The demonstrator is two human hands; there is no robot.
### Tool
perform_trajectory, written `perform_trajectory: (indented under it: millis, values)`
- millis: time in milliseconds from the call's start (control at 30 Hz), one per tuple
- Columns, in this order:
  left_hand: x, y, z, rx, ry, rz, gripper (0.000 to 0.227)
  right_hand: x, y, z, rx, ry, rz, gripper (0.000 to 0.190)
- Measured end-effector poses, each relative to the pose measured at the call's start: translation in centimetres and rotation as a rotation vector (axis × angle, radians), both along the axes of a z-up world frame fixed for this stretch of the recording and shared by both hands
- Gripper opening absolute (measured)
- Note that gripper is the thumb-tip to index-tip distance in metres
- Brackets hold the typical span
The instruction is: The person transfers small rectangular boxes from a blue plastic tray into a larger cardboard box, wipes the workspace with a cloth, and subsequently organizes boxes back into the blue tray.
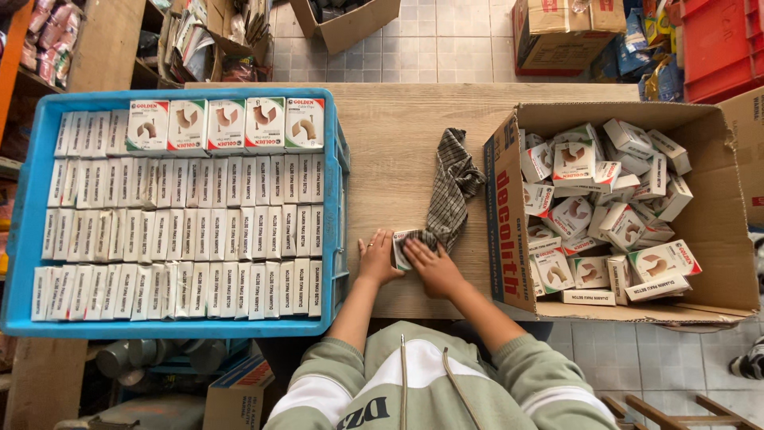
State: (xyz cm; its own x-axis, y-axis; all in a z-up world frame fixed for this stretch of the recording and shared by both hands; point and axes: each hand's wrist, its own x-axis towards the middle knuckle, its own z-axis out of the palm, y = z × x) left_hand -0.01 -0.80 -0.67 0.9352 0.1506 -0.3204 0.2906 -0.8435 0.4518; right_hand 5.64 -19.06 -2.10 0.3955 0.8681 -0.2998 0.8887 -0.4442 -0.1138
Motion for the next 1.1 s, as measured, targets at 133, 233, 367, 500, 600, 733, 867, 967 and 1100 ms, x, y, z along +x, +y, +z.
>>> perform_trajectory:
  millis: [133, 233, 367, 500, 600, 733, 867, 967, 1100]
  values:
    - [-0.1, -0.2, -0.3, 0.001, -0.014, 0.018, 0.112, -0.3, 3.2, -0.7, -0.053, -0.002, -0.126, 0.119]
    - [-0.2, 0.0, 0.2, -0.016, -0.017, 0.037, 0.098, -2.5, 3.0, 0.5, 0.065, 0.023, -0.069, 0.087]
    - [-0.2, 0.0, 1.2, -0.125, 0.016, 0.078, 0.105, -3.4, -1.7, 0.0, 0.198, 0.021, -0.134, 0.083]
    - [0.4, -0.3, 1.2, -0.365, 0.002, 0.268, 0.111, -2.6, -5.7, -2.3, 0.318, -0.016, -0.411, 0.063]
    - [1.0, -1.0, 4.5, -0.446, -0.075, 0.275, 0.115, -1.9, -3.8, 5.9, 0.698, 0.189, -0.576, 0.077]
    - [-0.4, -1.6, 14.4, -0.586, -0.177, 0.255, 0.109, -0.1, -0.6, 11.7, 0.969, 0.286, -0.445, 0.078]
    - [-4.6, 1.0, 23.3, -0.392, -0.599, 0.309, 0.094, 0.0, 4.8, 19.0, 1.162, 0.206, -0.234, 0.061]
    - [-7.7, 5.8, 26.2, -0.267, -0.799, 0.381, 0.081, -1.1, 12.0, 24.0, 1.247, 0.211, -0.105, 0.061]
    - [-11.0, 15.2, 26.3, -0.07, -0.866, 0.61, 0.064, -3.1, 24.4, 26.0, 1.265, 0.107, 0.048, 0.055]
